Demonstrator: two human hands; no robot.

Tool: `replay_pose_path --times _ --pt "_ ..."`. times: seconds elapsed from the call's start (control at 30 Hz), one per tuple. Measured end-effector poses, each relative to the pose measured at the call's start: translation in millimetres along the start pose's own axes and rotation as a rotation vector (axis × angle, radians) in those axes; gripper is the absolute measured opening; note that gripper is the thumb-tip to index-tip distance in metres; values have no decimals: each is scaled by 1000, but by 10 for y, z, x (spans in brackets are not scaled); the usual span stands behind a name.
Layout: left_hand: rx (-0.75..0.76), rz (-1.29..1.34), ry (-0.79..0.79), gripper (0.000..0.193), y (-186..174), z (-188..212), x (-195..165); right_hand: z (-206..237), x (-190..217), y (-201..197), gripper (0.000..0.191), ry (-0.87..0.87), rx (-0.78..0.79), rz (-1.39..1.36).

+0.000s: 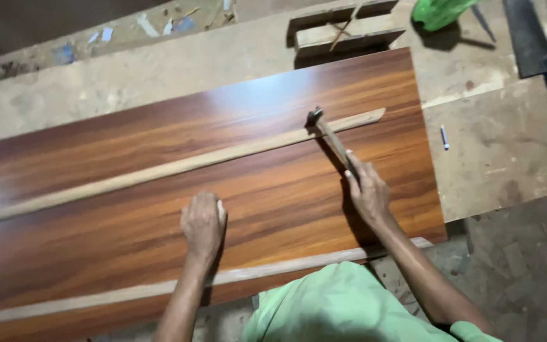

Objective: The person cuts wooden strips using a saw and hammers them onto a wooden panel. The person applies a substance from a container to the back of the strips before securing them to the panel.

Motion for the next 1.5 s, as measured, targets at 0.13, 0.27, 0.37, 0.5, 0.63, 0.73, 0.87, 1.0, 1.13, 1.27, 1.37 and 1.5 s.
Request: replay_pose_path --times 0.13,0.27,0.37,0.5,0.63,0.73,0.87,1.0,1.13,1.27,1.37,1.5 --pt "-26 159 -38 7 -154 -67 -160 101 64 -98 47 -141 -2 -68" --pt "-134 413 -11 22 -204 -321 -489 250 -44 -208 45 -51 -16 -168" --pt "-55 700 -219 18 60 -582 -688 290 -104 -377 44 -67 -77 -244" --pt "73 925 -362 13 511 -899 -1136 428 -230 -634 44 -154 -144 -380" --pt "-95 744 -151 8 581 -1106 -1495 628 -574 -676 46 -3 -146 -451" --pt "-122 609 -106 10 703 -1125 -1572 766 -837 -636 48 142 -134 -467" --pt "-140 526 -99 12 812 -1099 -1594 831 -876 -661 48 42 -156 -449" --pt "-139 480 -102 11 861 -1097 -1603 804 -832 -682 48 -29 -148 -451" --pt "-161 449 -75 11 835 -1090 -1626 732 -806 -687 50 58 -95 -454" --pt "-144 380 -46 9 831 -1086 -1662 564 -474 -680 51 -106 -40 -268" --pt "-138 356 -52 6 846 -1085 -1657 354 -271 -519 54 -161 58 -124" --pt "-181 363 -28 16 846 -1076 -1661 174 0 -344 66 -301 179 38"
Point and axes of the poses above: each hand's wrist, its own z-axis away from the middle knuckle, its own y-axis out of the palm, x = y × z, the point moved 9 cm from there along -z, towards the middle knuckle, and after that the axes turned 12 degrees about -z, right-handed, at the moved point
